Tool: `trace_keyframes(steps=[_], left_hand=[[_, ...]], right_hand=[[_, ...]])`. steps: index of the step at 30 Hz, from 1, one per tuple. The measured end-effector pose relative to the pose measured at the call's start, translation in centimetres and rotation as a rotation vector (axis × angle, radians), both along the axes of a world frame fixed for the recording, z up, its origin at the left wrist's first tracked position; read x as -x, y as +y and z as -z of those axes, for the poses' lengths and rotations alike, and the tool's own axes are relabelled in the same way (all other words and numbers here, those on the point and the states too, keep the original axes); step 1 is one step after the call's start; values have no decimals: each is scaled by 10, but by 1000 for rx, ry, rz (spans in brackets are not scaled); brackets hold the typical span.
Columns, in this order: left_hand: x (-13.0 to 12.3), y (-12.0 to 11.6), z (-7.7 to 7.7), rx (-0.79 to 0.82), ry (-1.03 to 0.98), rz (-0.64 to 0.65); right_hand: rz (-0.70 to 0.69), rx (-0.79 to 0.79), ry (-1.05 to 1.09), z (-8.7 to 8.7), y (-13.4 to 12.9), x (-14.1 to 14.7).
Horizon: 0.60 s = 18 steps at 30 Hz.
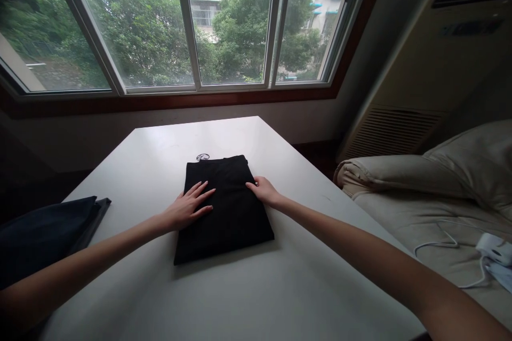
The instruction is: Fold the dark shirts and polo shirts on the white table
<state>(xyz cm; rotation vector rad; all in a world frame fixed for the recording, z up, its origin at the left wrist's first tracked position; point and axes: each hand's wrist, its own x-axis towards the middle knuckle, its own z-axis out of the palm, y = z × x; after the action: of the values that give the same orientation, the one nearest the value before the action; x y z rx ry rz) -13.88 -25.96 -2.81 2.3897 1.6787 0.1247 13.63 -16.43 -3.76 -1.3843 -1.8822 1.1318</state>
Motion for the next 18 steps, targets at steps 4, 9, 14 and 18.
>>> trace_keyframes(steps=[4,9,14,18], left_hand=[[-23,3,0,2,11,2],[-70,8,1,-3,-22,78],[-132,14,5,-30,-47,161],[-180,17,11,-57,-74,235]], right_hand=[[-15,-44,-9,4,6,-24],[28,-113,-104,4,16,-79],[112,-159,-216,3,28,-155],[193,-95,-266,4,36,-222]])
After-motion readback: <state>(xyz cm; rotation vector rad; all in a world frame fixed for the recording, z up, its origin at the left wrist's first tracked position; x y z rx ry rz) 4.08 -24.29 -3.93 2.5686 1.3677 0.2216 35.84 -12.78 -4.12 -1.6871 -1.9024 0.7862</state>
